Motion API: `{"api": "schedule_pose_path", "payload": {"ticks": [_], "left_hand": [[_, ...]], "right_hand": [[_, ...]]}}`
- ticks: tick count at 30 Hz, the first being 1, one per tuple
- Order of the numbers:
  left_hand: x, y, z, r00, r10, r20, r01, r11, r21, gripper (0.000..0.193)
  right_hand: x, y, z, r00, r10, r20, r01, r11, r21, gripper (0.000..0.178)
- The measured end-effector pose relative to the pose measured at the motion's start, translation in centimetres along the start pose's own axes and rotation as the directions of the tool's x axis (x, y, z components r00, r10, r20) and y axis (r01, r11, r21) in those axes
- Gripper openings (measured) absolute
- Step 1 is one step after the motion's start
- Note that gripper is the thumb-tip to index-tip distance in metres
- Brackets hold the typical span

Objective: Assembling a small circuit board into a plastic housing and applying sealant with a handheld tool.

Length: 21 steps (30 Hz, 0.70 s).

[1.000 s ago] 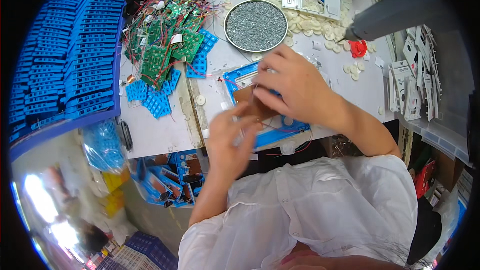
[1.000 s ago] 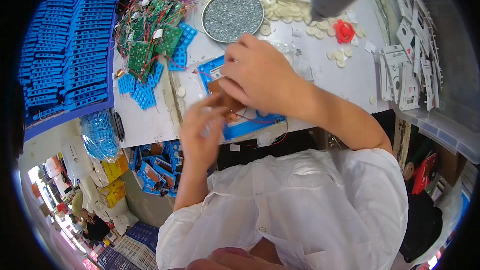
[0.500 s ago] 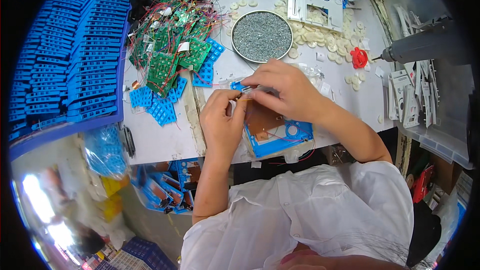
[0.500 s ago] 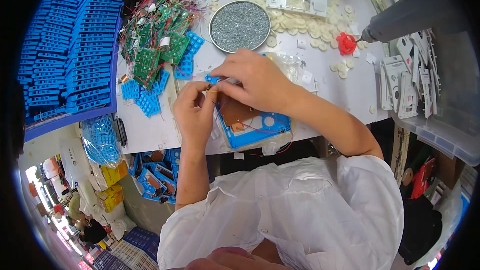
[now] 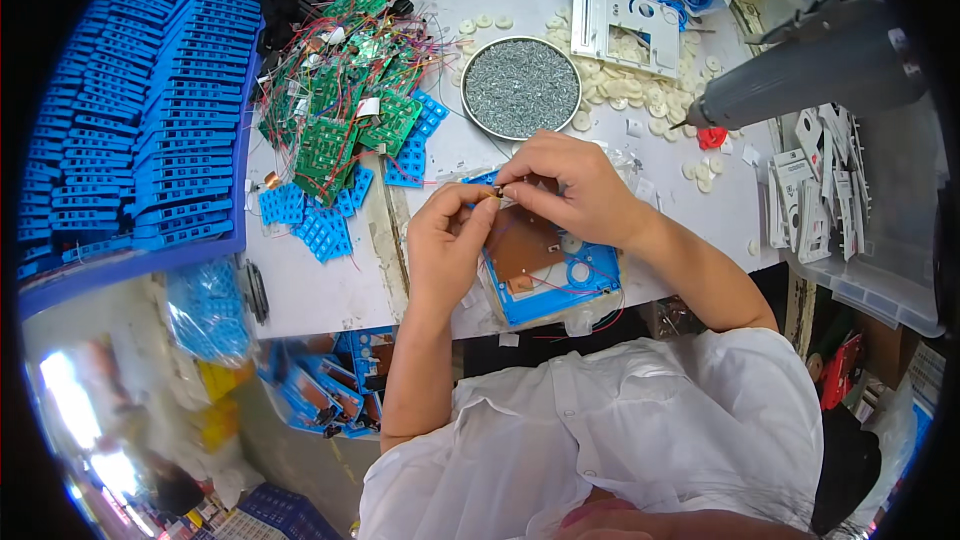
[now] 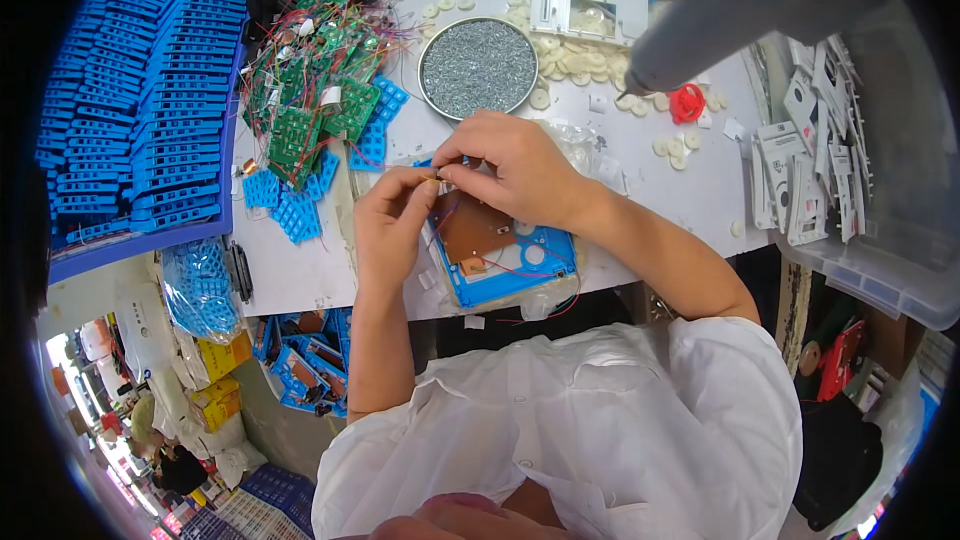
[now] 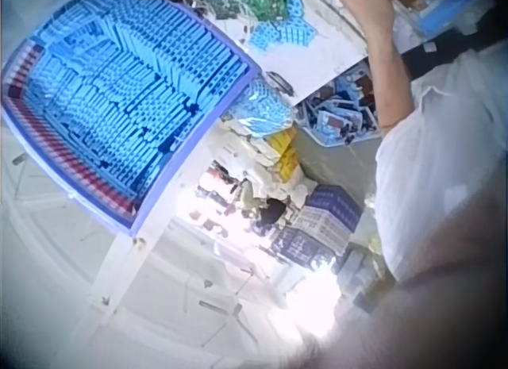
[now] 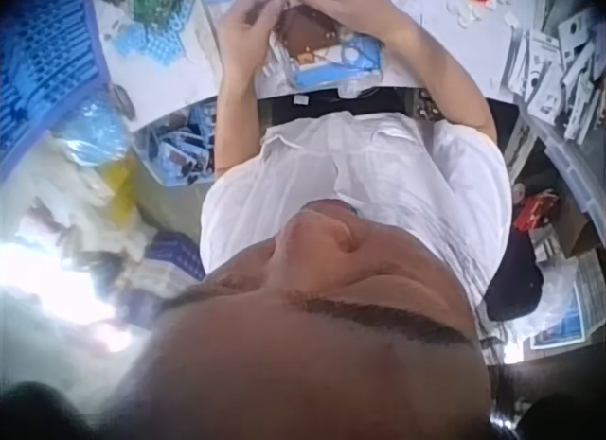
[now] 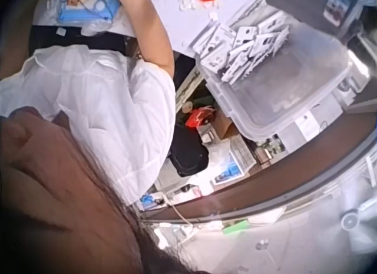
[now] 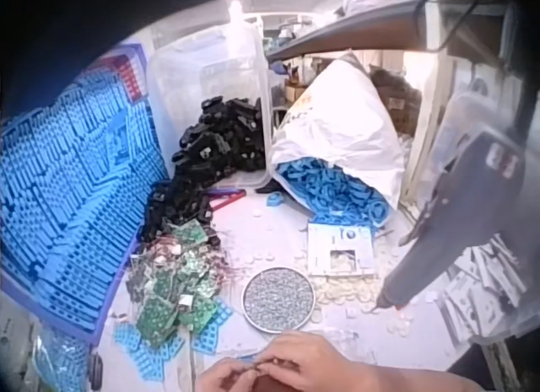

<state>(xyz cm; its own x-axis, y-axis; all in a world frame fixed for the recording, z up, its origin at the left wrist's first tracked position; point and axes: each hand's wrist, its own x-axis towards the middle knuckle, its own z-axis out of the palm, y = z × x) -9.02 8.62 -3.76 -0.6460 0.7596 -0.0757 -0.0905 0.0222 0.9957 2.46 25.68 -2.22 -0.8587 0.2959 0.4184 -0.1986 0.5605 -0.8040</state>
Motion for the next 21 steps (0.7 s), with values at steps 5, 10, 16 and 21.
{"api": "schedule_pose_path", "payload": {"ticks": [5, 10, 16, 21], "left_hand": [[0.1, -0.3, -0.1, 0.987, 0.162, 0.007, -0.160, 0.964, 0.210, 0.010], [0.1, 0.2, 0.2, 0.984, 0.176, 0.012, -0.175, 0.967, 0.183, 0.008], [0.2, -0.1, 0.3, 0.924, 0.380, 0.039, -0.372, 0.873, 0.314, 0.009], [0.1, -0.7, -0.1, 0.829, 0.536, 0.157, -0.540, 0.698, 0.471, 0.014]], "right_hand": [[0.1, -0.3, 0.2, 0.999, -0.046, -0.024, 0.046, 0.999, -0.014, 0.011], [-0.2, -0.4, 0.2, 0.999, -0.024, -0.040, 0.023, 0.999, -0.032, 0.012], [-1.2, -1.8, -0.5, 1.000, 0.011, -0.006, -0.011, 0.996, -0.091, 0.027], [-1.1, -2.6, -1.4, 0.985, 0.094, 0.144, -0.063, 0.976, -0.207, 0.037]]}}
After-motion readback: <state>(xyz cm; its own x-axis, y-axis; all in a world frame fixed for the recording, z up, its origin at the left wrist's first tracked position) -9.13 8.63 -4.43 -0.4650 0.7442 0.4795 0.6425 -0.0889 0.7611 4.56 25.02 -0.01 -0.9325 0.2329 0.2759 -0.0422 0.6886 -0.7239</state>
